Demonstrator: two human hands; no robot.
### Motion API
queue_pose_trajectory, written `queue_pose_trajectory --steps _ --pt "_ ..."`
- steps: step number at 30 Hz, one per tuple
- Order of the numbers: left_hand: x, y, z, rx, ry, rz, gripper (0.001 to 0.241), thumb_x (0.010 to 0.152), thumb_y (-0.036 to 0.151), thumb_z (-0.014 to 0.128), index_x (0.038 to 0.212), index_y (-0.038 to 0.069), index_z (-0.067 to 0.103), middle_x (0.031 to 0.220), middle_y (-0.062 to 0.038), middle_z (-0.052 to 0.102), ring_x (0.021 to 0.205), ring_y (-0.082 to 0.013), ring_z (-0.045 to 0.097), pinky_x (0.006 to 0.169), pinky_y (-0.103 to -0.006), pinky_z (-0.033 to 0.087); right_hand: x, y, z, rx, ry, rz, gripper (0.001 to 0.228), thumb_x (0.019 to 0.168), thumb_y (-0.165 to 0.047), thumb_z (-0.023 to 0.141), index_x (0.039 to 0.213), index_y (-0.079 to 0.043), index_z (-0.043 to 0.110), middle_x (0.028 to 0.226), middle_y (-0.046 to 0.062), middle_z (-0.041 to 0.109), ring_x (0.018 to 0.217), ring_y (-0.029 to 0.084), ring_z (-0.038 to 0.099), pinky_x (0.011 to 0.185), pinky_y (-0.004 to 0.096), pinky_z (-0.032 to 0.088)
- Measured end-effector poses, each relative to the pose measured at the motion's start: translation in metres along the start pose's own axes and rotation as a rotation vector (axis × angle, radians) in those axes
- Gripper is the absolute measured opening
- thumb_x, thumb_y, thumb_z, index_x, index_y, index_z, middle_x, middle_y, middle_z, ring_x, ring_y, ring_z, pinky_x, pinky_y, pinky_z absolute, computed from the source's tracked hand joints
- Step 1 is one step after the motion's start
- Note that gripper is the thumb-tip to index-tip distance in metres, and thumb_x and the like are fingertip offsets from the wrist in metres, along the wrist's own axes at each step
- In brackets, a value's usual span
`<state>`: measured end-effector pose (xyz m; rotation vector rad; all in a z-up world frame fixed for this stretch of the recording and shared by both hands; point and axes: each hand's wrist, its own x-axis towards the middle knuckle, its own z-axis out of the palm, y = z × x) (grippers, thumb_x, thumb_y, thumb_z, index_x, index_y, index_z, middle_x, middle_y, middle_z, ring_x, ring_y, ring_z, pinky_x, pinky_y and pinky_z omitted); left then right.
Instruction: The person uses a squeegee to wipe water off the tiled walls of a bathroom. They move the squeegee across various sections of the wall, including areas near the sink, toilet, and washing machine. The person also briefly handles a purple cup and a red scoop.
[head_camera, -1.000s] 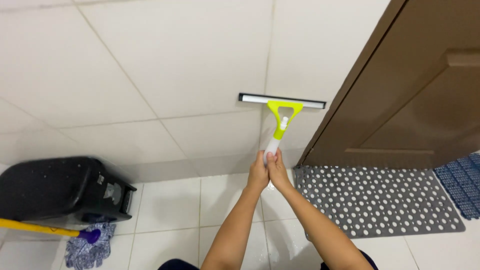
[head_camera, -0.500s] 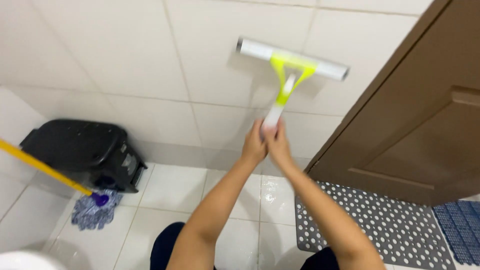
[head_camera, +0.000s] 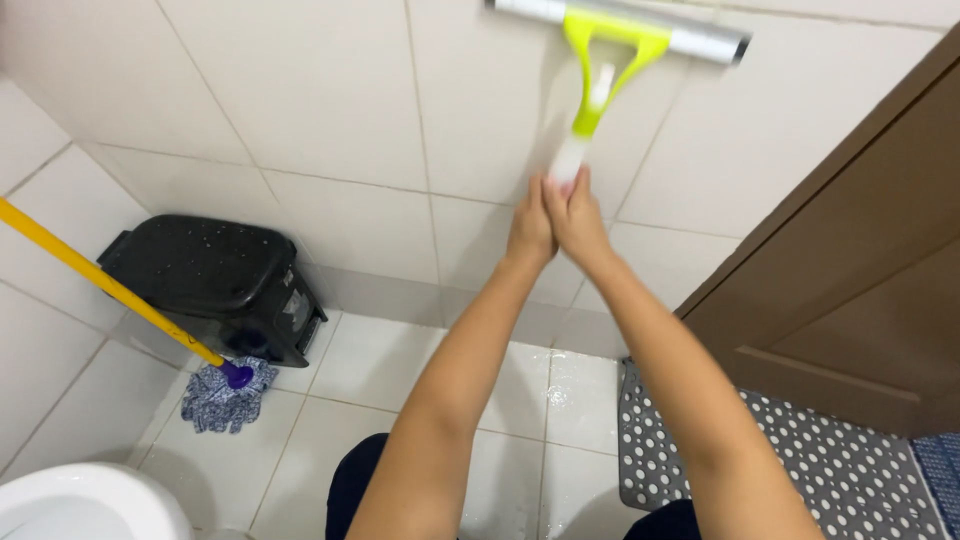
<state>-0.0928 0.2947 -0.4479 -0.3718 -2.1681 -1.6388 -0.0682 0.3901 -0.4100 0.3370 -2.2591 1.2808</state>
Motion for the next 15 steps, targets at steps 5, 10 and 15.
queue_pose_trajectory --steps 5,10,15 --pt "-0.124 -0.083 0.01 -0.034 -0.089 -0.273 0.037 0.104 0.045 0.046 0.113 0.009 0.051 0.106 -0.028 0.07 0.1 -0.0488 0.065 0.084 -0.0538 0.05 -0.125 0.081 0.055 -0.032 -0.143 0.25 0.052 0.103 -0.045 0.054 0.125 0.001 0.041 0.09 0.03 0.069 0.084 0.047 0.07 0.07 0.051 0.053" --pt "-0.225 -0.12 -0.002 -0.054 -0.125 -0.482 0.04 0.103 0.047 0.05 0.111 0.008 0.05 0.102 -0.027 0.071 0.096 -0.0455 0.068 0.081 -0.0503 0.051 -0.223 0.108 0.087 0.081 -0.285 0.459 0.05 0.102 -0.046 0.052 0.118 0.001 0.045 0.089 0.026 0.07 0.082 0.038 0.072 0.074 0.045 0.055" --pt "-0.26 -0.143 -0.017 0.008 0.02 -0.39 0.036 0.103 0.044 0.053 0.109 0.009 0.053 0.094 -0.024 0.073 0.09 -0.0442 0.07 0.075 -0.049 0.053 -0.24 0.088 0.101 0.106 -0.403 0.478 0.048 0.099 -0.046 0.057 0.115 0.0 0.051 0.09 0.021 0.071 0.083 0.032 0.072 0.074 0.041 0.056"
